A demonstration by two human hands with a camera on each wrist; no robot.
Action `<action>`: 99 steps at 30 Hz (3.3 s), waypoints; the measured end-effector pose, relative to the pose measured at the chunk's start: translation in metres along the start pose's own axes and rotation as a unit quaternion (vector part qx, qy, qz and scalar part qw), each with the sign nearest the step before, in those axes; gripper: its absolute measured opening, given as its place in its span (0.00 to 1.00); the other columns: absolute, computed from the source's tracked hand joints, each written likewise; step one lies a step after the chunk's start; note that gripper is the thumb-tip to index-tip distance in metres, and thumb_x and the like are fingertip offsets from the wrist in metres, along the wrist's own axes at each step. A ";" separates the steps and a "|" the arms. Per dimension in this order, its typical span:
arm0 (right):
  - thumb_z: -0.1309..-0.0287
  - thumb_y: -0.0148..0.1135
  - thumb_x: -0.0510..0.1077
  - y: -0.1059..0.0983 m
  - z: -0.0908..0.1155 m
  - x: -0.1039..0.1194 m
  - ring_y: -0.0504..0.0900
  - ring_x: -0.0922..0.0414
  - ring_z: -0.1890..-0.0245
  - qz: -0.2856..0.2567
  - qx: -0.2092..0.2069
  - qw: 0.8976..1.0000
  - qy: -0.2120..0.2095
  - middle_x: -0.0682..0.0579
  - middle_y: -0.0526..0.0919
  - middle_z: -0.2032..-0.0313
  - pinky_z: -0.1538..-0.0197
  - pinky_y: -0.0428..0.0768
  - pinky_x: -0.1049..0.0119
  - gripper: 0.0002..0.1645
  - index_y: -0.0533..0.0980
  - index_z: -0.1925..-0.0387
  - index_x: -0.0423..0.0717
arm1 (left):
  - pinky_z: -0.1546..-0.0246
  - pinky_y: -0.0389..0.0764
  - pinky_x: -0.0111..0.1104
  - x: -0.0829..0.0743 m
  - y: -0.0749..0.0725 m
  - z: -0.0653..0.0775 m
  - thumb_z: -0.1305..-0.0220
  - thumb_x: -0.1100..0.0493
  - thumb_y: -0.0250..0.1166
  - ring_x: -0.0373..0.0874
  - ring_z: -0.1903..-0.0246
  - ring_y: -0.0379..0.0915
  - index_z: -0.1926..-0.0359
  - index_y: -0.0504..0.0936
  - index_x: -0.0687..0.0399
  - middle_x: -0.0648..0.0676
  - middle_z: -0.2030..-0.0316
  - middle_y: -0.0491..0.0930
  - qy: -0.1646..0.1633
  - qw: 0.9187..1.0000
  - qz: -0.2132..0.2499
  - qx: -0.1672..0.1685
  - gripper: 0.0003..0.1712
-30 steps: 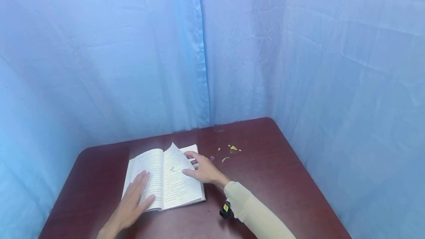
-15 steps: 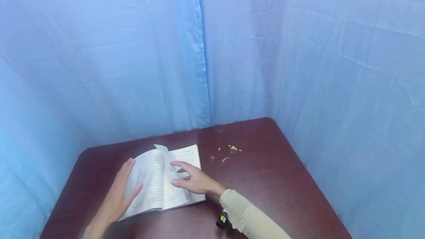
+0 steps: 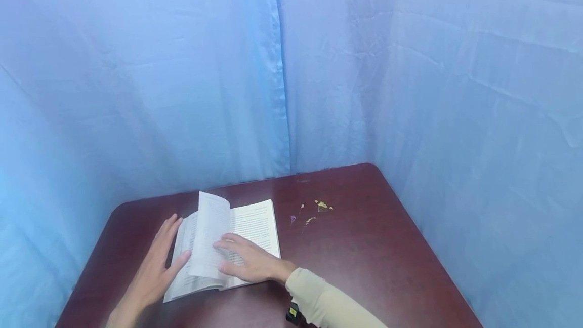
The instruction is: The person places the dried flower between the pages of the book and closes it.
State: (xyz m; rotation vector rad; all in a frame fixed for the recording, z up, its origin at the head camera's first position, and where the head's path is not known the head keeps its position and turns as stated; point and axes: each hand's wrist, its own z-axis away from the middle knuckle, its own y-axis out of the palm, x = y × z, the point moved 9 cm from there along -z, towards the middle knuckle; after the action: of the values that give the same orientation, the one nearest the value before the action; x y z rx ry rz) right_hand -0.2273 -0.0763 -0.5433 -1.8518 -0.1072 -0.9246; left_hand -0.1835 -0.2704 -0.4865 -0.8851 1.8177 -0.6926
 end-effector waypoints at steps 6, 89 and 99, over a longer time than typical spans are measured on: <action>0.25 0.49 0.66 0.020 -0.003 0.006 0.61 0.53 0.20 0.062 0.029 0.998 0.003 0.52 0.58 0.19 0.22 0.68 0.54 0.35 0.61 0.22 0.66 | 0.17 0.46 0.55 0.006 0.002 -0.001 0.30 0.45 0.67 0.59 0.17 0.42 0.18 0.53 0.36 0.55 0.17 0.52 -0.010 1.000 -0.004 0.017 0.47; 0.48 0.75 0.70 -0.114 0.121 -0.177 0.74 0.43 0.47 0.225 -0.225 0.903 0.289 0.46 0.78 0.51 0.42 0.72 0.46 0.32 0.80 0.61 0.49 | 0.32 0.58 0.74 0.048 0.078 0.040 0.29 0.34 0.61 0.67 0.21 0.53 0.20 0.62 0.47 0.59 0.19 0.58 -0.077 0.987 -0.021 0.140 0.45; 0.38 0.70 0.43 -0.121 0.126 -0.172 0.75 0.43 0.46 0.183 -0.233 0.924 0.241 0.46 0.81 0.49 0.45 0.72 0.46 0.10 0.85 0.55 0.48 | 0.31 0.56 0.74 0.051 0.080 0.040 0.29 0.33 0.60 0.66 0.20 0.51 0.19 0.60 0.45 0.57 0.19 0.57 -0.083 0.985 -0.023 0.148 0.45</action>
State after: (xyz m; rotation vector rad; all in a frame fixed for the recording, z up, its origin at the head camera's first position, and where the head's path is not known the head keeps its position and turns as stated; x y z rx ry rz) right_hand -0.3347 0.1397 -0.5854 -1.9084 0.7982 -1.1729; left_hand -0.1817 -0.2690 -0.5897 -0.7626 1.5045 -0.8665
